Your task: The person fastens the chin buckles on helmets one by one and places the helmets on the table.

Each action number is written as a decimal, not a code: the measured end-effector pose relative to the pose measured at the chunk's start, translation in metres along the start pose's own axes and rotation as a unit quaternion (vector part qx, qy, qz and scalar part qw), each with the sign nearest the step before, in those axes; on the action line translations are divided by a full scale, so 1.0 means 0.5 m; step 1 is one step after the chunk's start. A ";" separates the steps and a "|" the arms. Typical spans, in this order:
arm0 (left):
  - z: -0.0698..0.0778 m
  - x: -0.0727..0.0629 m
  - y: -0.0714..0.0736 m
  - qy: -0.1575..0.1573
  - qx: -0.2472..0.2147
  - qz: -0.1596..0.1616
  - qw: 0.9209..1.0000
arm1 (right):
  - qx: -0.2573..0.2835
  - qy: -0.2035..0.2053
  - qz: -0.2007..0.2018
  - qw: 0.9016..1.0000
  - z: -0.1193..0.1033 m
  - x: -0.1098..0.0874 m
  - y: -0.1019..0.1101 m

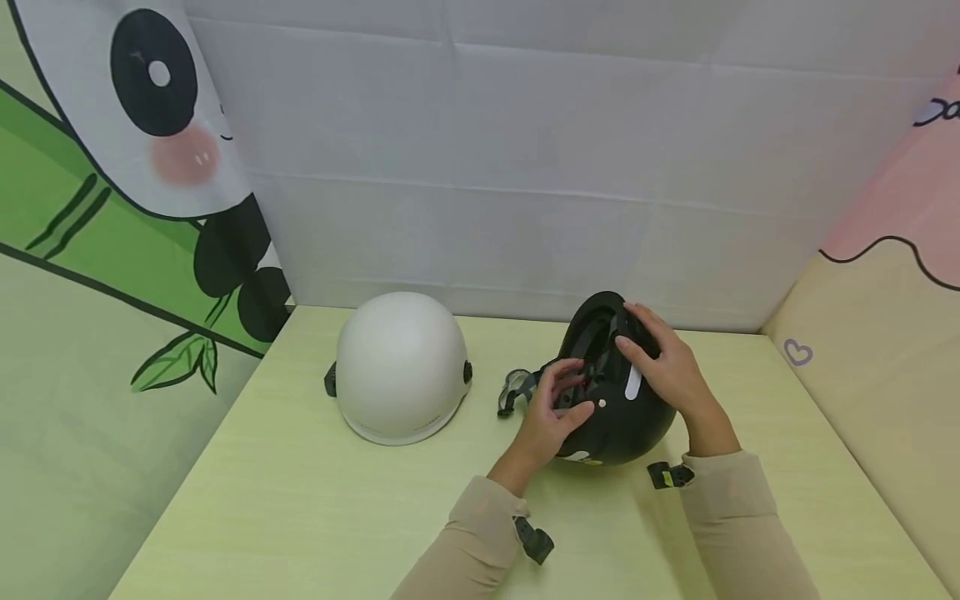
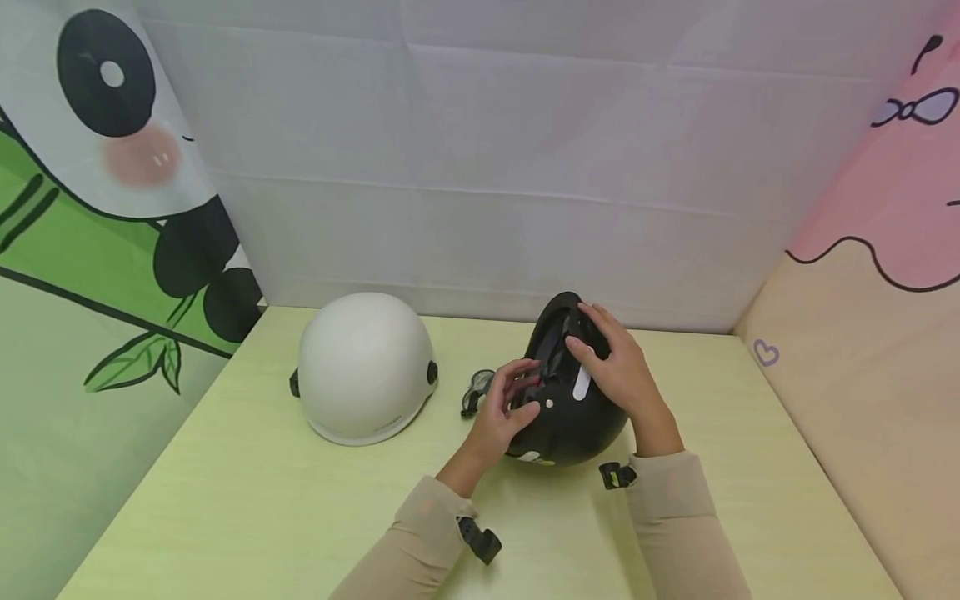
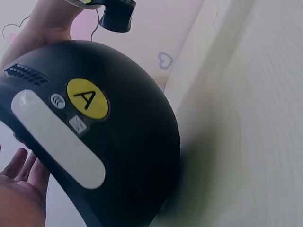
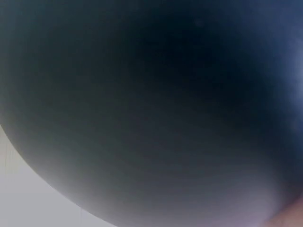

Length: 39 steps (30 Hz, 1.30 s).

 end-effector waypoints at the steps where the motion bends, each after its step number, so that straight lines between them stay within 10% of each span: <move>1: -0.002 -0.001 0.004 0.000 -0.001 0.001 1.000 | 0.000 -0.001 0.000 1.000 0.001 0.000 0.001; 12: 0.041 -0.021 0.048 0.029 0.001 0.029 0.999 | 0.000 0.001 0.004 1.000 0.007 -0.005 0.006; 19: -0.022 -0.042 0.086 0.064 0.012 0.075 0.995 | 0.009 0.000 0.005 1.000 0.014 -0.011 0.012; 28: -0.082 -0.072 0.133 0.087 0.137 0.171 0.972 | 0.024 0.000 0.010 1.000 0.026 -0.019 0.018; 39: -0.125 -0.077 0.120 0.199 0.220 0.118 0.948 | 0.045 -0.010 0.018 0.999 0.048 -0.025 0.022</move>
Point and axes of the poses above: each hand's wrist, its own x-axis towards the middle knuckle, its own y-axis out of the back of the hand, z = x × y, the point moved 8 cm from there along x, towards the middle knuckle, and after that the axes turned 10 degrees about -z, right-handed, at the moved point
